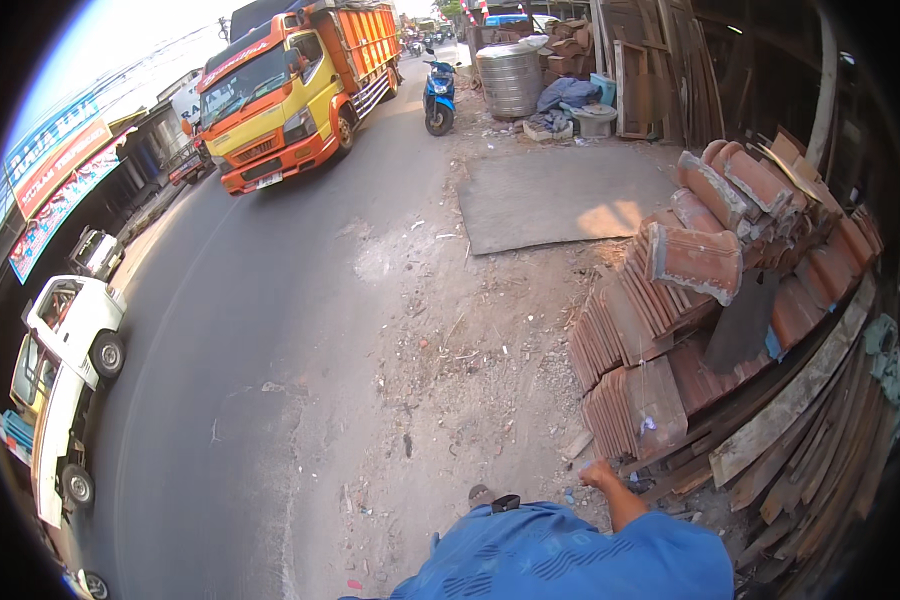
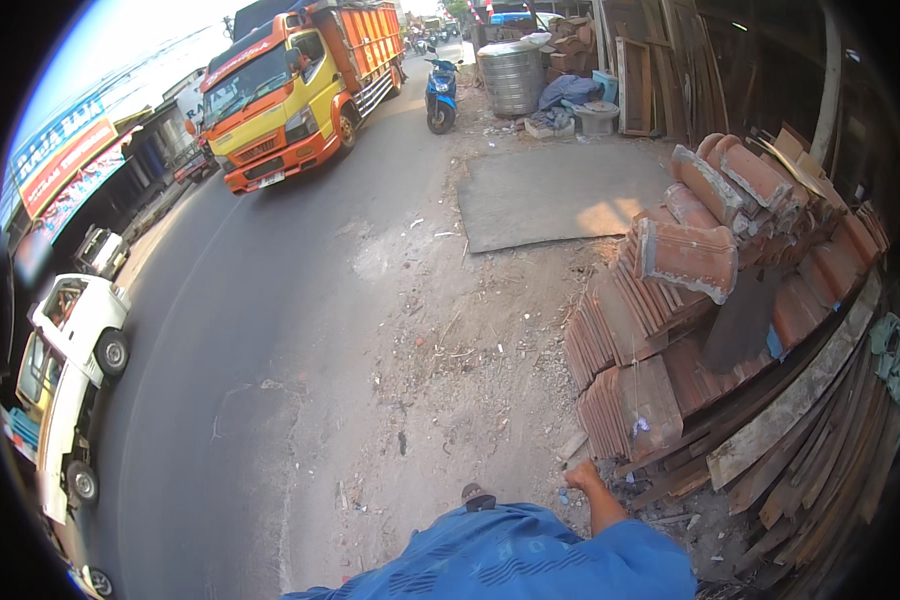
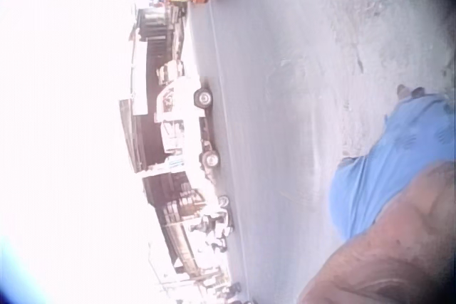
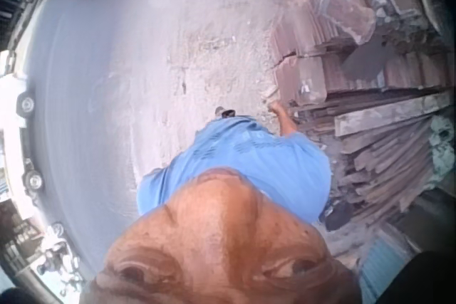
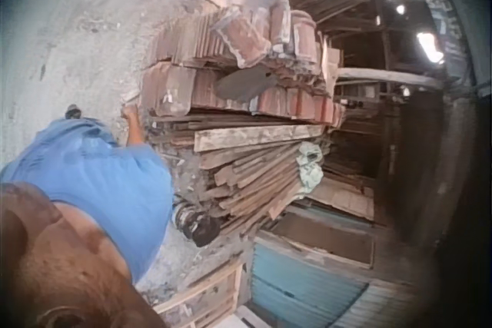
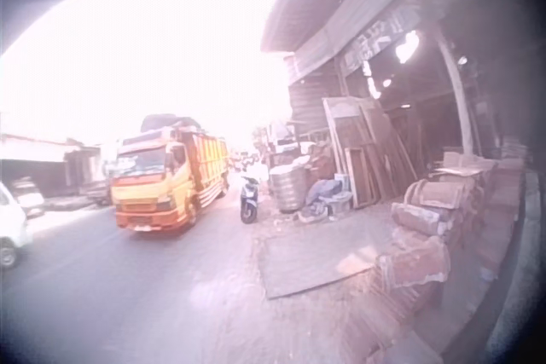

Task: The person assembles a wood frame by hammering a joint into place, using a saw to trim a piece of lumber, and hammering a chisel to carve out wood at a joint.

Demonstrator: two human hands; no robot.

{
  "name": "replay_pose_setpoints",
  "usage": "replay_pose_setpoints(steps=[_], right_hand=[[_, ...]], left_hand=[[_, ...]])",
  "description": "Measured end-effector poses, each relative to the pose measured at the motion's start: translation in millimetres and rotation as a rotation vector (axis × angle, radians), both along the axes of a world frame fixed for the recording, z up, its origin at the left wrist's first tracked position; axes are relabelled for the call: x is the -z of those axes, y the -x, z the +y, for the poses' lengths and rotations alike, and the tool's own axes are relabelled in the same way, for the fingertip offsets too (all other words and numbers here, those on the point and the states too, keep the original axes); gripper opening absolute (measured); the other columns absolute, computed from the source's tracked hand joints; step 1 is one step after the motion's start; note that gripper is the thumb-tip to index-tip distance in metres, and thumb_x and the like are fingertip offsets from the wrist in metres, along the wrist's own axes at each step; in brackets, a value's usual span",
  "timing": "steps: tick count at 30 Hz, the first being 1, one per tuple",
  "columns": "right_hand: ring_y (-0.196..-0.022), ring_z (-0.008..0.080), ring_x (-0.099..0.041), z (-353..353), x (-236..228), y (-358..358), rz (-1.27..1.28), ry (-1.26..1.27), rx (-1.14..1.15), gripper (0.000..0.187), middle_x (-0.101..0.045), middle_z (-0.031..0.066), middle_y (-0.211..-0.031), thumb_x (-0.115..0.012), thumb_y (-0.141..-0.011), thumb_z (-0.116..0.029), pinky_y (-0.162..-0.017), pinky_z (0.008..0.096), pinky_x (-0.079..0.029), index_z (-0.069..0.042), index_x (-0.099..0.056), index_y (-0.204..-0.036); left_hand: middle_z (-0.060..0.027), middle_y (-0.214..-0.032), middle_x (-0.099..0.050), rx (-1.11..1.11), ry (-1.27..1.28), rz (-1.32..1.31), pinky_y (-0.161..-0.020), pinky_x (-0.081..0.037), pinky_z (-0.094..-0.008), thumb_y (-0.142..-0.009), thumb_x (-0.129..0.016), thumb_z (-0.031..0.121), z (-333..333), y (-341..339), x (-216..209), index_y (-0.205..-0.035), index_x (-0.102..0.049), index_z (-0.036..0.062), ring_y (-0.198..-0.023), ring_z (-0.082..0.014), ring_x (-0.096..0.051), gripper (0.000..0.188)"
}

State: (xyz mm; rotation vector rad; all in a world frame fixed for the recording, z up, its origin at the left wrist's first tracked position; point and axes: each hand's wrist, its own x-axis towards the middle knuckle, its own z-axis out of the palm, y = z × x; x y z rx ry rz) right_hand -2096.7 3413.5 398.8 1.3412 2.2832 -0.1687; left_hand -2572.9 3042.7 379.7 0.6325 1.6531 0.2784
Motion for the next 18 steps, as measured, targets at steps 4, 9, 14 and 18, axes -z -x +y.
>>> replay_pose_setpoints(steps=[4, 9, 14, 18], right_hand=[[-0.062, 0.0273, -0.068, -92.9, -7.2, 62.9, 0.241, 0.454, 0.474, 0.018, -0.072, 0.016, -0.078, -0.066, -0.082, -0.021, -0.058, 0.0394, -0.052, -0.004, -0.072, -0.081], [-0.064, 0.023, -0.068, -66.2, -36.1, 81.3, 0.513, 0.599, 0.725, 0.026, -0.072, 0.0157, -0.08, -0.059, -0.087, -0.021, -0.056, 0.0377, -0.052, 0.001, -0.07, -0.079], [-0.077, 0.0231, -0.071, 85.0, 6.7, 134.0, 0.372, 0.696, 0.995, 0.032, -0.072, 0.0163, -0.089, -0.063, -0.088, -0.024, -0.06, 0.0376, -0.055, 0.007, -0.07, -0.09], [-0.081, 0.0266, -0.072, 277.2, 15.0, 263.0, 0.492, 0.744, 0.96, 0.039, -0.072, 0.0177, -0.09, -0.071, -0.084, -0.025, -0.061, 0.0398, -0.056, 0.012, -0.068, -0.097]], left_hand=[[-0.0115, -0.063, -0.065, 0.044, -0.045, 0.275, -0.058, -0.049, -0.0413, -0.08, -0.061, 0.028, 63.6, 164.5, -13.0, -0.074, -0.068, 0.0037, -0.059, -0.0245, -0.06, 0.026], [-0.021, -0.106, -0.071, -0.336, -0.364, 0.43, -0.087, -0.053, -0.0377, -0.087, -0.062, 0.032, 344.6, 293.1, -69.1, -0.122, -0.064, 0.0012, -0.097, -0.0307, -0.07, 0.047], [-0.0171, -0.099, -0.07, -0.438, -0.524, 0.222, -0.075, -0.054, -0.0345, -0.09, -0.062, 0.027, 517.4, 292.7, -101.5, -0.128, -0.057, -0.0027, -0.082, -0.022, -0.067, 0.048], [-0.0107, -0.086, -0.067, -0.41, -0.276, 0.245, -0.066, -0.051, -0.0316, -0.089, -0.064, 0.029, 511.4, 315.8, -82.4, -0.119, -0.062, -0.0014, -0.074, -0.0177, -0.064, 0.042]])
